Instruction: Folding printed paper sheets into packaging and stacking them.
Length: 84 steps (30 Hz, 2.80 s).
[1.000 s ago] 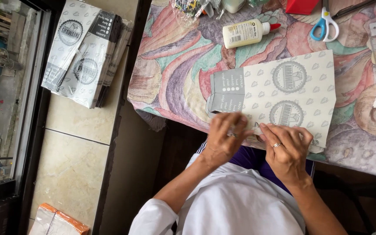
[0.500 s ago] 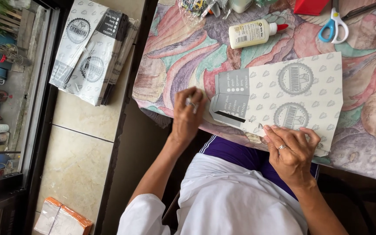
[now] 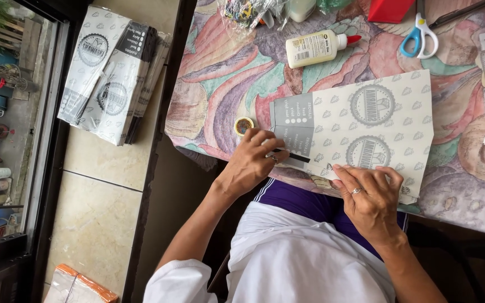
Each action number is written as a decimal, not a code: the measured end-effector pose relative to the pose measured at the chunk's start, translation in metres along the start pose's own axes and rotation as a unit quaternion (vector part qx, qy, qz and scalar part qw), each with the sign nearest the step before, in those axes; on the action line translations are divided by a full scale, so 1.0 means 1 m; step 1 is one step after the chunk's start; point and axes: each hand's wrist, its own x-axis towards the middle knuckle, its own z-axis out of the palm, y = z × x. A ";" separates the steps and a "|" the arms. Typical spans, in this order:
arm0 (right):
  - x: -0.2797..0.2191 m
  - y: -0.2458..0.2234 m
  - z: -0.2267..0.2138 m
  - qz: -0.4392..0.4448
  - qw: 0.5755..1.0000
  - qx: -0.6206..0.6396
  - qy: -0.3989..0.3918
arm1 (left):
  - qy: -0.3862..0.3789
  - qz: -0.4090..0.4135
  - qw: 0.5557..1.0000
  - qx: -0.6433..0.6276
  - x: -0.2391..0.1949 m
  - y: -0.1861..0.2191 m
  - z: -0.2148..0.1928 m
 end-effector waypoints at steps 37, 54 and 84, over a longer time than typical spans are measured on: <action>0.027 0.021 0.001 -0.047 0.995 0.045 0.081 | 0.126 0.015 0.989 0.076 -0.004 0.058 0.048; 0.066 0.015 -0.012 -0.098 0.995 0.008 -0.022 | 0.003 -0.088 0.986 0.144 0.012 0.073 0.037; 0.117 0.053 -0.022 -0.084 0.996 0.024 -0.031 | -0.023 -0.132 0.978 0.160 0.011 0.080 0.042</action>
